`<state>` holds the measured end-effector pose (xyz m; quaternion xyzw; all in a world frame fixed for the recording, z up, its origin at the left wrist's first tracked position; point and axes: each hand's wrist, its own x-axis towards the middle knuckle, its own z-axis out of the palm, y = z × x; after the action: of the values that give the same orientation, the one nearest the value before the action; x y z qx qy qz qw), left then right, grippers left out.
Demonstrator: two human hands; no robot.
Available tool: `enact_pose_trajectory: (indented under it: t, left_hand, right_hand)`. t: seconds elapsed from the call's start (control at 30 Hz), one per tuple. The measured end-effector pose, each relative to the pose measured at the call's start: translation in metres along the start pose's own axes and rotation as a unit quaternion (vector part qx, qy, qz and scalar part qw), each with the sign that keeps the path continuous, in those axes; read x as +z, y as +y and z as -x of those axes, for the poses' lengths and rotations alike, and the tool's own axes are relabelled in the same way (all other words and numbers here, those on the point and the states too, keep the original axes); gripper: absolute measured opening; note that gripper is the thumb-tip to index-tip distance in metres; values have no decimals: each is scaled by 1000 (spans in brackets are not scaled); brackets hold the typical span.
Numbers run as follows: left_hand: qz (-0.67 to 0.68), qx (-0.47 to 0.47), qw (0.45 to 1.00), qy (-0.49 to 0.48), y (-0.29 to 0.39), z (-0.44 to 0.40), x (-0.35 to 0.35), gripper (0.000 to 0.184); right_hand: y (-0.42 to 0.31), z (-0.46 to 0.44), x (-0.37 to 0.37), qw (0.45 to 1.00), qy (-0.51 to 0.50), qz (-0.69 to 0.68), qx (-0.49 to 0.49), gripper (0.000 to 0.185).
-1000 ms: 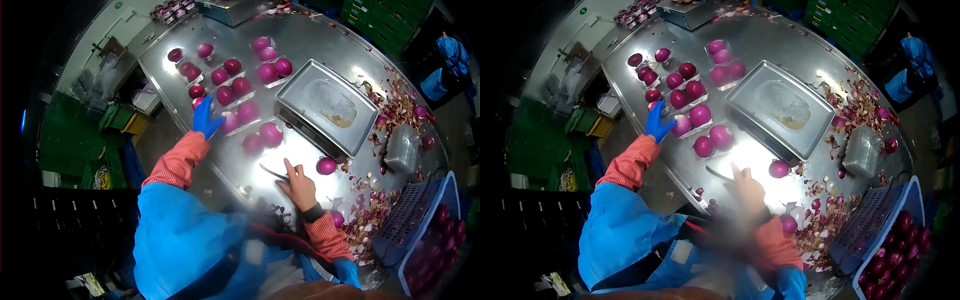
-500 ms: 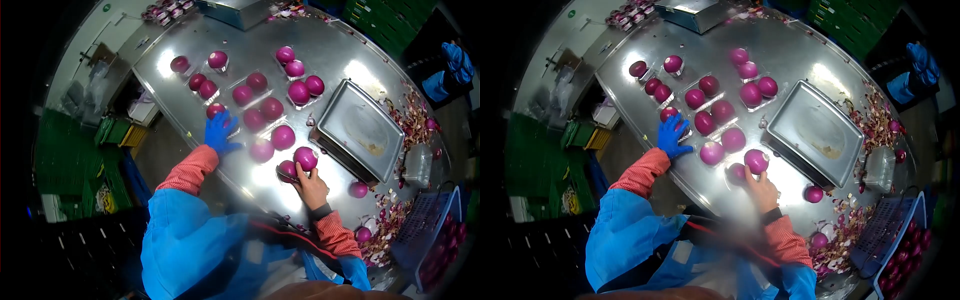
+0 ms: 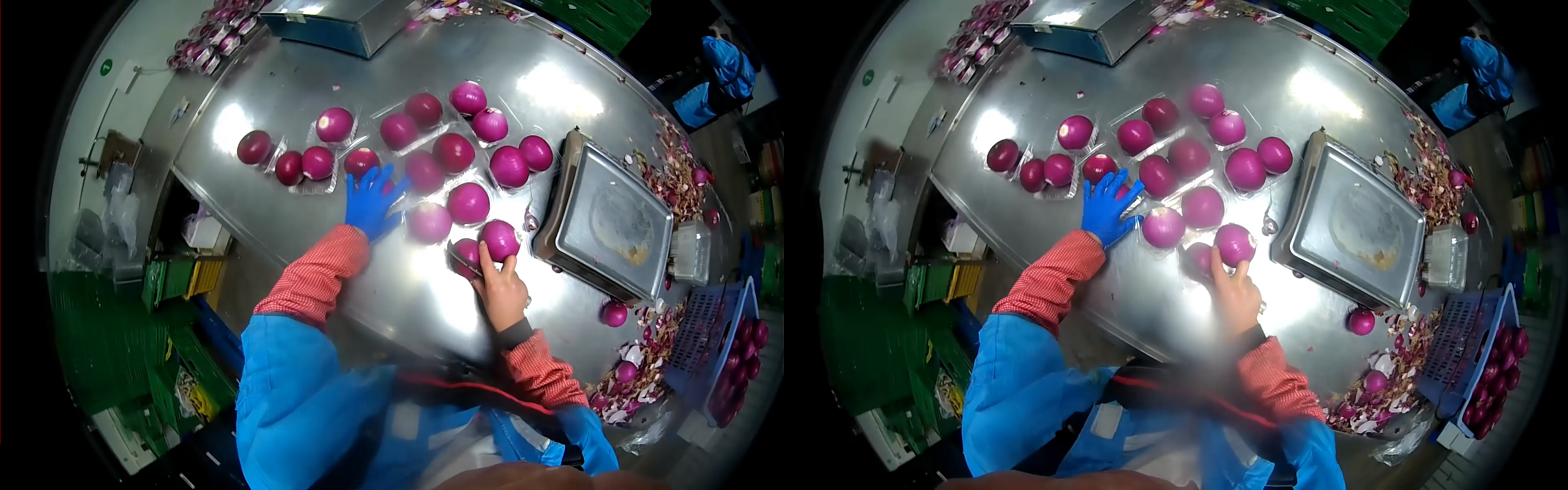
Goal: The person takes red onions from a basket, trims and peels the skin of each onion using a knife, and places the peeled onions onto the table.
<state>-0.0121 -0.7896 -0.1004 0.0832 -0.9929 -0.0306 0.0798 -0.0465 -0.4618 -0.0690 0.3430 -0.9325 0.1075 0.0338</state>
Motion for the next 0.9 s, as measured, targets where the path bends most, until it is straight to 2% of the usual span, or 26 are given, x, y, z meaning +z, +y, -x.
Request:
enact_pose_trajectory:
  t: [0.2, 0.43, 0.6, 0.7, 0.77, 0.83, 0.9]
  left_hand:
    - [-37, -30, 998, -39, -22, -88, 11, 65]
    - [-15, -53, 997, -58, -35, -202, 8, 64]
    - [14, -29, 997, -72, -58, -260, 19, 88]
    - [7, -3, 999, -45, -50, -238, -16, 92]
    - [-7, -6, 997, 77, -53, -190, -35, 98]
    - [105, -56, 983, 140, -67, -126, -57, 100]
    - [90, -156, 958, 224, -83, -59, -64, 101]
  right_hand:
    - [-1, -89, 0, 998, 46, 20, 38, 81]
    - [25, -190, 22, 995, 69, 37, 67, 81]
    - [52, -266, 31, 992, 77, 52, 89, 77]
    - [72, -306, 35, 990, 79, 53, 107, 76]
    - [90, -331, 45, 986, 85, 44, 134, 77]
    - [106, -347, 40, 986, 66, 27, 149, 80]
    - [112, -350, 33, 986, 41, 25, 159, 83]
